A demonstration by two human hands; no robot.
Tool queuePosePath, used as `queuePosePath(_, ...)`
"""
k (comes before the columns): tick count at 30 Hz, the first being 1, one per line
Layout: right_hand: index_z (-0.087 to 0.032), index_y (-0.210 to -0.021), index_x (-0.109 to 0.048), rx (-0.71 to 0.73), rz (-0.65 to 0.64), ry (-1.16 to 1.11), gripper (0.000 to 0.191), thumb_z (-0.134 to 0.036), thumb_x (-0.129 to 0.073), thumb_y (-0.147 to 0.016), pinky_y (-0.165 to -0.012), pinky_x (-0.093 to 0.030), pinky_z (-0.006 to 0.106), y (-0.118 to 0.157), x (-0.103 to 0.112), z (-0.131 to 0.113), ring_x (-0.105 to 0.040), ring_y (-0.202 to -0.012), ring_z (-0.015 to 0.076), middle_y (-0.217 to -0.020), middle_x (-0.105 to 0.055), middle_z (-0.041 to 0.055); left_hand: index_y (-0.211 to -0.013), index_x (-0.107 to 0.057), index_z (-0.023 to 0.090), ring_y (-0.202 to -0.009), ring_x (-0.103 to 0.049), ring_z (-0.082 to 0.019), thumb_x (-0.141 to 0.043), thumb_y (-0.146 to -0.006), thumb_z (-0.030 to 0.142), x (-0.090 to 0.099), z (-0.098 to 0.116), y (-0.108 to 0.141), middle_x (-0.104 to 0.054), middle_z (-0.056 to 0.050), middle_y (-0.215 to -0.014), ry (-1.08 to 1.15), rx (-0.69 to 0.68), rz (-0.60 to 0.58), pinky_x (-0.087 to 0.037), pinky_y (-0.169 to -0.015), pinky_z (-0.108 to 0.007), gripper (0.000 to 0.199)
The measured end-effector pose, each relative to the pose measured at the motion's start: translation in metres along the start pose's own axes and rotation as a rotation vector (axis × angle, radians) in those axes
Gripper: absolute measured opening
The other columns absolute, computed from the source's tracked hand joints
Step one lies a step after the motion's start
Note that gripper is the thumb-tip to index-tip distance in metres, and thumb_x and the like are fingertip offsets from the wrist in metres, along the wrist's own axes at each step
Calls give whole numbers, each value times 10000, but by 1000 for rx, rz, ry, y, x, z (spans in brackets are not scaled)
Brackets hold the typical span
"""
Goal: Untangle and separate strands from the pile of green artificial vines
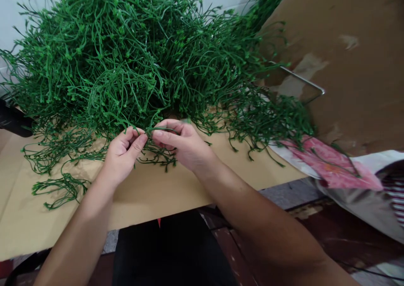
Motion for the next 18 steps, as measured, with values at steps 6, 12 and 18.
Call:
queuePosePath(6, -160, -724, -601, -65, -35, -191, 303, -331, -793, -564, -548, -429, 188, 2, 2, 8, -510, -596, 56, -657, -569, -29, -735, -588, 186, -568, -429, -69, -706, -673, 426, -1, -1, -1, -451, 52, -608, 84, 35, -1, -374, -549, -193, 274)
queuePosePath(12, -164, -741, -585, -43, -126, -194, 344, -350, -805, -553, -542, -416, 196, 1, -1, 6, -501, -596, 59, -671, -566, -32, -728, -551, 186, -526, -411, -58, -718, -661, 411, -1, -1, 0, -448, 63, -593, 97, 55, -3, -370, -525, -188, 287)
queuePosePath(18, -168, -674, -457, 72, -161, 127, 315, -369, -697, -707, -471, -280, 197, -1, -5, 7, -339, -502, 37, -572, -401, -73, -753, -555, 180, -520, -371, -56, -686, -698, 400, -1, -3, 0, -443, 57, -611, 50, 42, -7, -326, -488, -187, 262)
Point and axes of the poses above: each hand's wrist, its own y-axis away from the middle knuckle, its own x-axis out of the back of the hand, z = x × y, the point moved 5 cm from there along -y, towards the middle knuckle
